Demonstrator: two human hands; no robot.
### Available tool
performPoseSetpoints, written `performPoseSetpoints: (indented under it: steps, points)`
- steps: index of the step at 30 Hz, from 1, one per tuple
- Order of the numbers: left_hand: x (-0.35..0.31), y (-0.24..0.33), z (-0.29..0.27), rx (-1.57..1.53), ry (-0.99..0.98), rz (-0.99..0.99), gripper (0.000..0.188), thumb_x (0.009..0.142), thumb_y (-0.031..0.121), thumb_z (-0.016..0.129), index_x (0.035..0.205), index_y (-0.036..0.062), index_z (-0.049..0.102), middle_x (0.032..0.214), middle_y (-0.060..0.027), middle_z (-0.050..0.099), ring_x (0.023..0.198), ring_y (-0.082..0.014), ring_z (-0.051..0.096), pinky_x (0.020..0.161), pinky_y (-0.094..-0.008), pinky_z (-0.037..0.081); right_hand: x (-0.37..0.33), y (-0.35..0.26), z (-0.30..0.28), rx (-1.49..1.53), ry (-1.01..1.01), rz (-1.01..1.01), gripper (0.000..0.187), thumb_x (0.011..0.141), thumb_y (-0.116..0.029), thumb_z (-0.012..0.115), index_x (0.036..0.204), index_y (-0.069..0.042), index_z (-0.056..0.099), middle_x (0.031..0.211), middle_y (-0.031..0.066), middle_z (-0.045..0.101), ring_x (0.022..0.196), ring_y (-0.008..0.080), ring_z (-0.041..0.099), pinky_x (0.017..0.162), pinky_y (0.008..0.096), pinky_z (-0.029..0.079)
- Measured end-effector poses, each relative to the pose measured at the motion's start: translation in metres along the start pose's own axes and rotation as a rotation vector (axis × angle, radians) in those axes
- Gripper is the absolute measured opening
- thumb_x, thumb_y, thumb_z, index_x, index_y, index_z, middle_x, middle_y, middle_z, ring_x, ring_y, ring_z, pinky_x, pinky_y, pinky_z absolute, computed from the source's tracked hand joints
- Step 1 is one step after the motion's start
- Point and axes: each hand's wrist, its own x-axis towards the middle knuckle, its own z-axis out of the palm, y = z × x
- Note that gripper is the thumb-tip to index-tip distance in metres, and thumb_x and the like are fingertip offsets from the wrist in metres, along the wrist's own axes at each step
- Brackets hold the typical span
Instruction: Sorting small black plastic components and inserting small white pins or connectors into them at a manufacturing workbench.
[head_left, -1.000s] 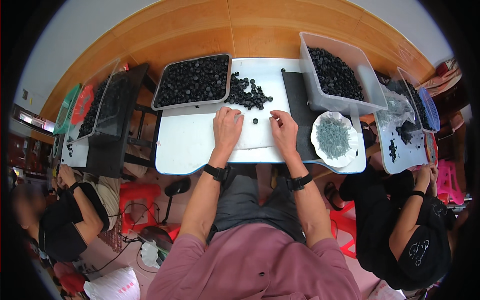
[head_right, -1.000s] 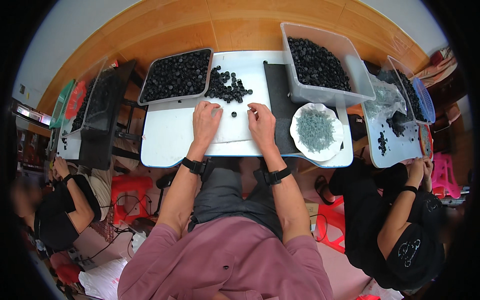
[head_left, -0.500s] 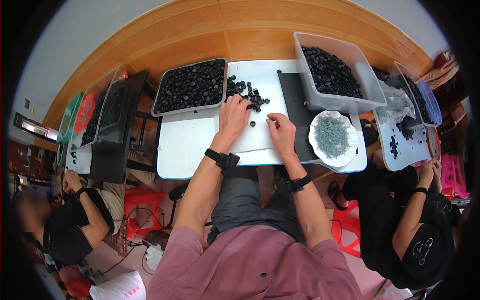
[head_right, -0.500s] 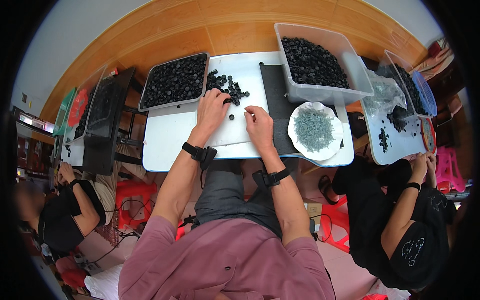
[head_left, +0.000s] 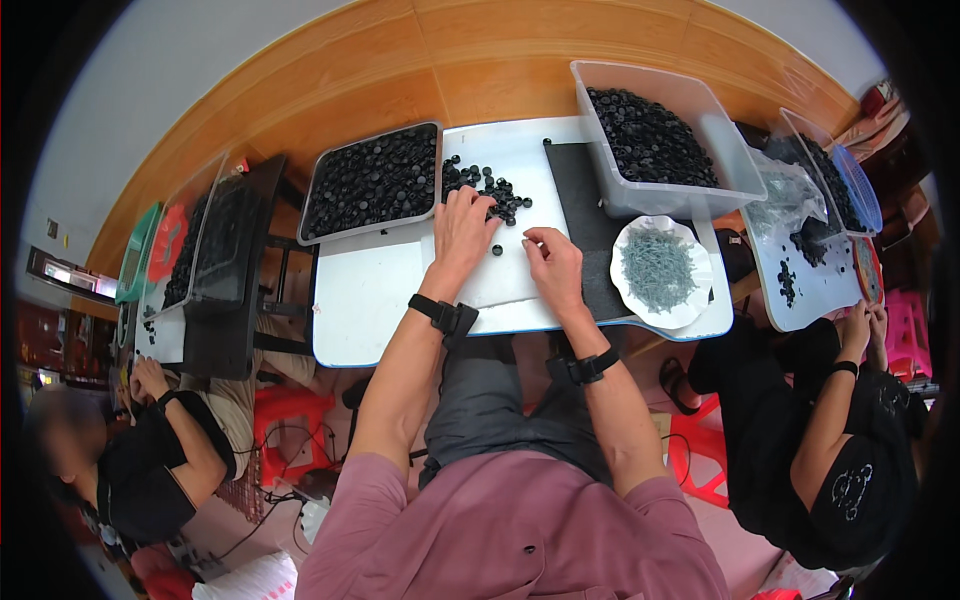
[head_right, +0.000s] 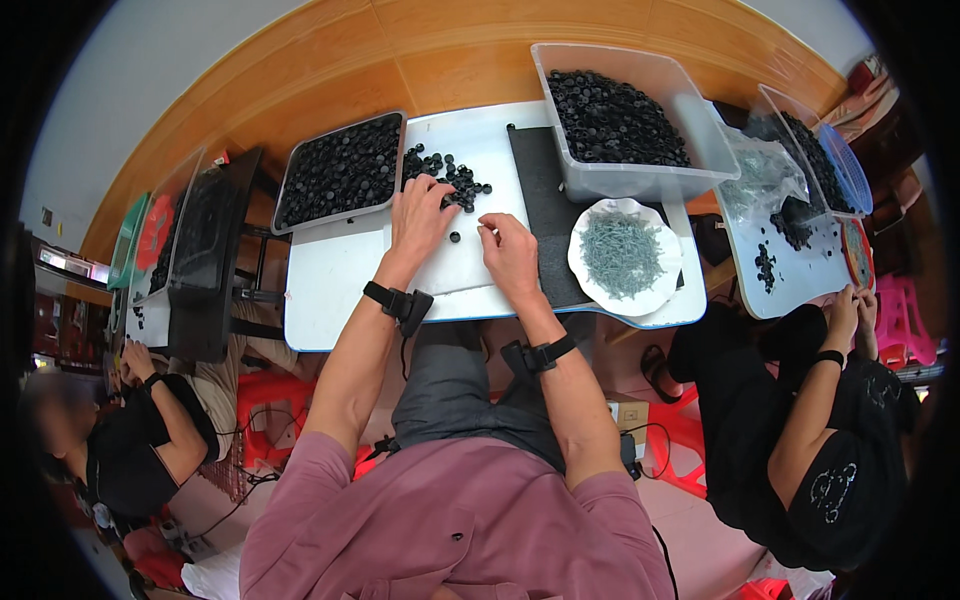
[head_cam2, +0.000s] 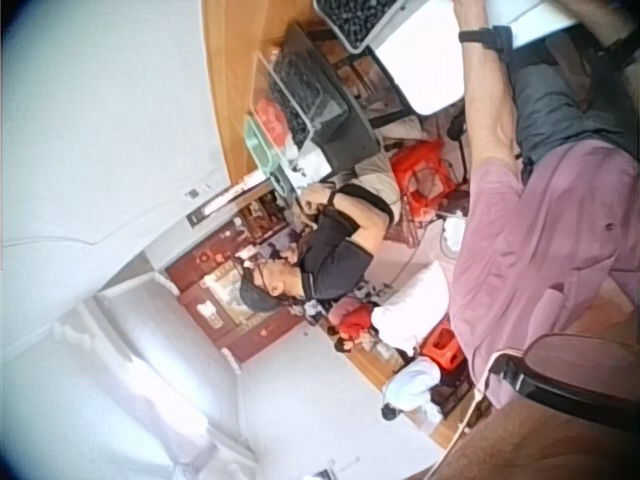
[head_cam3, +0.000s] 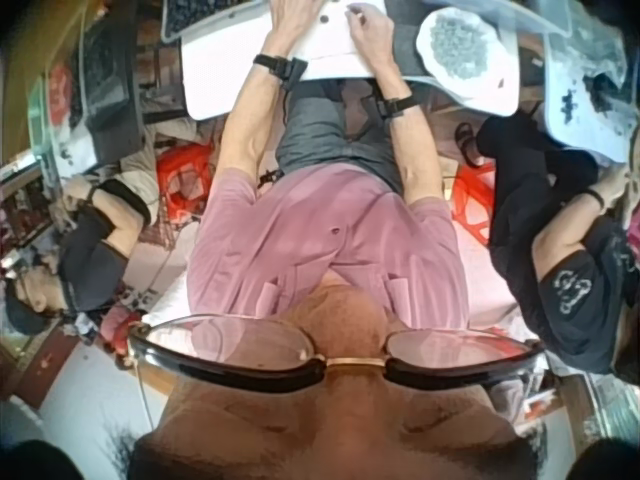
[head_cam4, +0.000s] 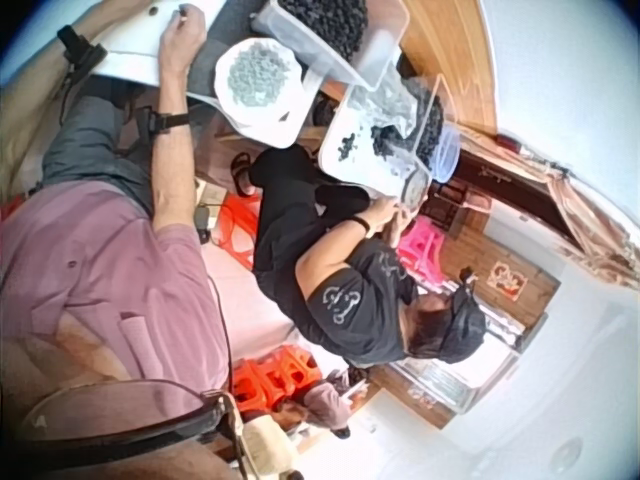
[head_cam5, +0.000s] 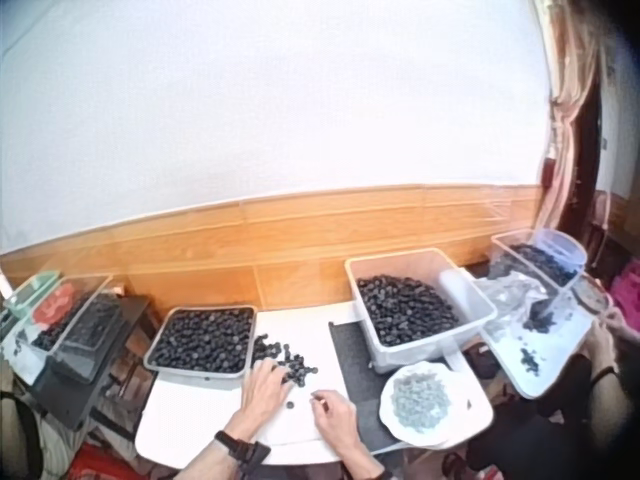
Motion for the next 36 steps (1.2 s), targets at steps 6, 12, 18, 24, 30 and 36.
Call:
performPoseSetpoints:
  steps: [6, 12, 18, 24, 30, 36]
  points:
    - [0.005, 0.001, -0.001, 0.065, -0.024, -0.066, 0.019, 0.079, 0.018, 0.085, 0.095, 0.0107, 0.078, 0.101, -0.0035, 0.063, 0.104, -0.0241, 0.058, 0.088, -0.0415, 0.042, 0.0, 0.0, -0.001, -0.017, 0.01, -0.038, 0.014, 0.089, -0.003, 0.074, 0.102, -0.001, 0.073, 0.091, 0.0106, 0.074, 0.065, 0.0175, 0.065, 0.064, 0.0312, 0.053]
    - [0.0, 0.005, -0.004, 0.117, 0.061, 0.031, 0.017, 0.08, 0.015, 0.082, 0.096, 0.0113, 0.078, 0.101, -0.0025, 0.064, 0.103, -0.0226, 0.059, 0.087, -0.0411, 0.042, 0.0, 0.0, 0.0, -0.013, 0.01, -0.032, 0.014, 0.088, -0.003, 0.074, 0.102, -0.001, 0.073, 0.09, 0.0106, 0.074, 0.065, 0.0168, 0.065, 0.063, 0.0307, 0.053]
    - [-0.013, 0.004, -0.014, -0.039, 0.158, 0.048, 0.019, 0.083, 0.011, 0.08, 0.101, 0.0092, 0.077, 0.099, -0.0035, 0.07, 0.094, -0.0217, 0.066, 0.083, -0.0379, 0.048, 0.0, -0.006, 0.0, 0.019, 0.019, 0.006, 0.014, 0.088, -0.004, 0.075, 0.102, -0.001, 0.074, 0.088, 0.0108, 0.075, 0.063, 0.0154, 0.067, 0.061, 0.0302, 0.053]
    - [-0.052, 0.032, -0.008, -0.861, -0.023, -0.431, 0.023, 0.092, 0.006, 0.075, 0.114, -0.0003, 0.072, 0.098, -0.0073, 0.079, 0.082, -0.0096, 0.071, 0.073, -0.0233, 0.055, -0.001, 0.005, -0.002, 0.268, -0.001, 0.195, 0.012, 0.09, -0.005, 0.077, 0.101, 0.0, 0.076, 0.079, 0.0067, 0.075, 0.059, 0.0076, 0.065, 0.054, 0.0256, 0.05]
    - [-0.068, 0.038, 0.001, -1.045, -0.065, -0.509, 0.022, 0.095, 0.004, 0.073, 0.116, -0.0025, 0.069, 0.101, -0.0073, 0.078, 0.091, -0.0091, 0.072, 0.081, -0.0214, 0.056, -0.004, 0.001, -0.001, 0.409, -0.02, 0.236, 0.011, 0.091, -0.005, 0.076, 0.101, 0.001, 0.077, 0.077, 0.0036, 0.074, 0.061, 0.0043, 0.062, 0.054, 0.0231, 0.049]
    - [-0.068, 0.039, 0.005, -0.898, 0.002, -0.435, 0.022, 0.091, 0.007, 0.078, 0.11, -0.0006, 0.071, 0.095, -0.0092, 0.079, 0.084, -0.0109, 0.075, 0.075, -0.0247, 0.059, -0.005, 0.001, -0.002, 0.326, -0.07, 0.183, 0.009, 0.09, -0.004, 0.077, 0.099, 0.0, 0.078, 0.077, 0.003, 0.074, 0.064, 0.0045, 0.063, 0.057, 0.023, 0.05]
